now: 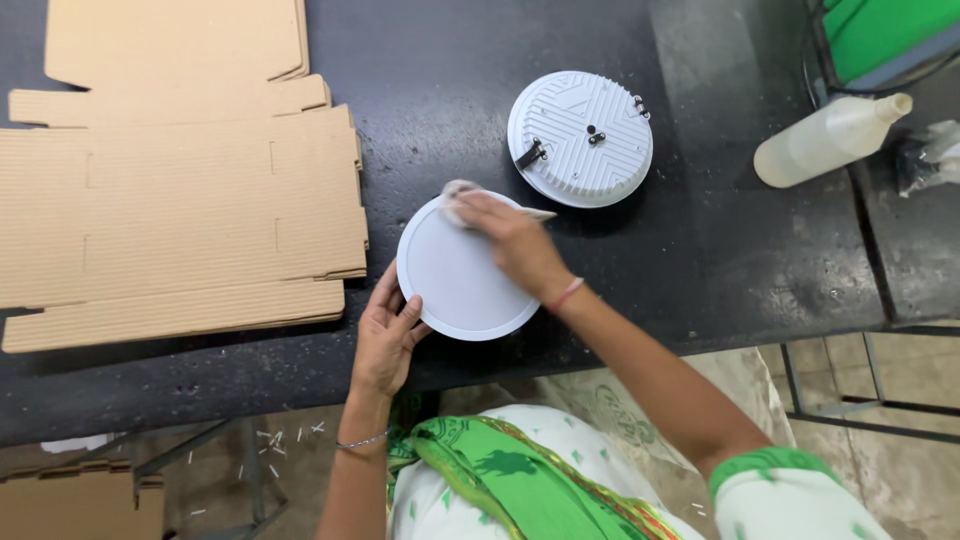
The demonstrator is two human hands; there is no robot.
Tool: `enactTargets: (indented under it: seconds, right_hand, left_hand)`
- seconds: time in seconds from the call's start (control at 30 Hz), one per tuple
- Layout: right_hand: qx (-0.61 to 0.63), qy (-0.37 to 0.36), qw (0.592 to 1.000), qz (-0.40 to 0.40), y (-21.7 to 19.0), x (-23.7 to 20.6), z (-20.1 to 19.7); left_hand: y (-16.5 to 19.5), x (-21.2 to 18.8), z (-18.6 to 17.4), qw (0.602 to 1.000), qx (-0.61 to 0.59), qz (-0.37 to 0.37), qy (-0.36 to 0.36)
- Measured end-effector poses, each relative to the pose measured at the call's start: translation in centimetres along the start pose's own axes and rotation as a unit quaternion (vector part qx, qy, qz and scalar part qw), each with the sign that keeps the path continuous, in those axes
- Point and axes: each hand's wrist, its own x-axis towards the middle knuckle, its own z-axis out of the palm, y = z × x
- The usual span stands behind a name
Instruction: The person folds flat cardboard pieces into rectangular boxes, inserts white foam inserts, and stacks the finished boxes. They also wipe several white circular plastic parts with a cloth and place them on the table. The person handles bubble wrap at the end.
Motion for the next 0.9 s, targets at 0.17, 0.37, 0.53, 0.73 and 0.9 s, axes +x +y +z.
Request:
enactTargets:
  seconds: [0.17, 0.37, 0.53, 0.73, 0.9]
  right_hand:
    - [0.04, 0.032, 0.998, 0.04, -2.0, -7.6, -3.4]
    - [0.257, -0.116, 0.959, 0.038, -6.5, -13.3, -4.8]
    - [0.326, -0.089, 0.936, 0.104, -4.3, -14.5, -9.3]
    - [0.285, 0.009, 0.947, 0.145, -0.4, -16.1, -13.9]
    - [0.258, 0.113, 0.935, 0.216, 3.2, -19.3, -18.1]
  left_hand:
    - [-0.5, 0.0, 0.2, 0.999, 0.022, 0.011, 0.022]
    - [0.9, 0.2, 1.7, 0.971, 0.212, 0.049, 0.103]
    - [3.2, 2.8, 7.4, 0.727, 0.602, 0.314, 0.097]
    - [-0.9, 11.1, 19.1, 0.561, 0.726, 0.385, -0.101]
    - [-2.5, 14.5, 20.9, 0.545, 0.779, 0.303, -0.06]
